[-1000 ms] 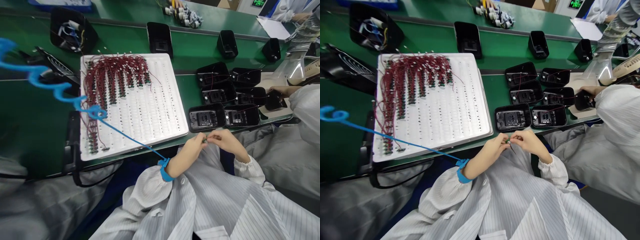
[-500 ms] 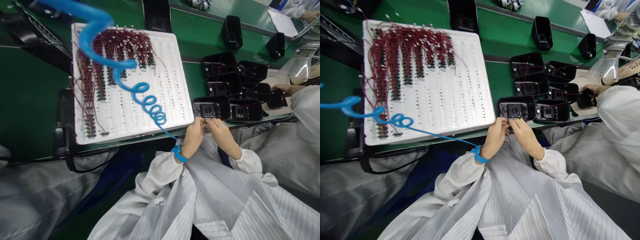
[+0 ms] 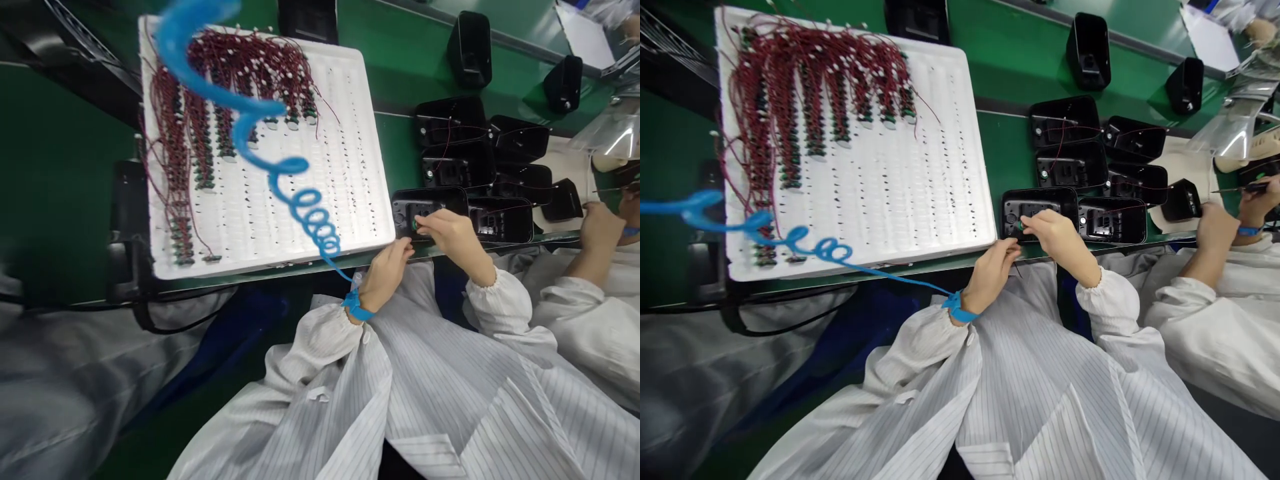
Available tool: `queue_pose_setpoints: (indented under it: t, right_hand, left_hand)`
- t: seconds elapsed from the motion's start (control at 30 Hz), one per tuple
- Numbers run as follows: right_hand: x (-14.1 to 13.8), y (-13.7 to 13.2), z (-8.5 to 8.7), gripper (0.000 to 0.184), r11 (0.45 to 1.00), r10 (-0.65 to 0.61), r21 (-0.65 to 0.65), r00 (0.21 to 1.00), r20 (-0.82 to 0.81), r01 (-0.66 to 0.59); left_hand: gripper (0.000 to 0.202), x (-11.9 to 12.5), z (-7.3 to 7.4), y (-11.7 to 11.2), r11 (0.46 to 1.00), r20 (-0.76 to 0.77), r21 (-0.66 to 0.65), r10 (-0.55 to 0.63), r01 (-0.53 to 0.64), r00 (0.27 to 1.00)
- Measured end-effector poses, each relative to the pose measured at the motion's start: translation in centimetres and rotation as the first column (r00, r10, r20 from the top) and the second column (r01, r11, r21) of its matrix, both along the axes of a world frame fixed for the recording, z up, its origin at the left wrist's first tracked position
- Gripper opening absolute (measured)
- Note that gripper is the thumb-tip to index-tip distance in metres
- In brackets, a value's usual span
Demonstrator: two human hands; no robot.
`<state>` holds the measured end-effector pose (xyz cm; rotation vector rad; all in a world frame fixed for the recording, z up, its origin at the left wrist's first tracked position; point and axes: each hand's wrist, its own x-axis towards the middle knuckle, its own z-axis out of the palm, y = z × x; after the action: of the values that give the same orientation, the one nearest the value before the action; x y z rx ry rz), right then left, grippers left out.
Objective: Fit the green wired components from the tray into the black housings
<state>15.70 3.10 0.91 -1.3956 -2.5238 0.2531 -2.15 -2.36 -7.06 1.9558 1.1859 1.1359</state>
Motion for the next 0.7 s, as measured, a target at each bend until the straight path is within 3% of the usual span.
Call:
queue_pose_setpoints:
  t: [0.07, 0.17, 0.3, 0.53, 0.7]
  right_hand:
    - [-1.3, 1.5, 0.3, 0.025, 0.997, -0.034, -0.069, 0.996, 0.084, 0.039]
    - [-3.7, 3.2, 0.6, 0.026, 0.966, -0.035, -0.236, 0.962, 0.27, 0.101]
    - [-5.4, 4.4, 0.8, 0.028, 0.913, 0.0, -0.378, 0.928, 0.372, 0.151]
    - [-5.1, 4.6, 0.6, 0.028, 0.934, -0.053, -0.316, 0.941, 0.334, 0.164]
    - [-6.4, 4.3, 1.2, 0.026, 0.947, -0.097, -0.233, 0.888, 0.449, 0.221]
  left_hand:
    - [0.03, -0.2, -0.5, -0.3, 0.998, -0.135, 0.068, 0.022, -0.013, 0.991]
    - [0.035, -0.2, -1.0, -0.6, 0.985, -0.384, 0.171, 0.093, -0.029, 0.919]
    - [0.04, -0.3, -1.4, -0.7, 0.986, -0.497, 0.166, 0.089, -0.006, 0.863]
    - [0.046, -0.6, -1.1, -0.6, 0.993, -0.513, 0.11, 0.015, 0.049, 0.859]
    - [0.047, -0.6, -0.7, -0.5, 0.996, -0.513, 0.064, -0.026, 0.069, 0.858]
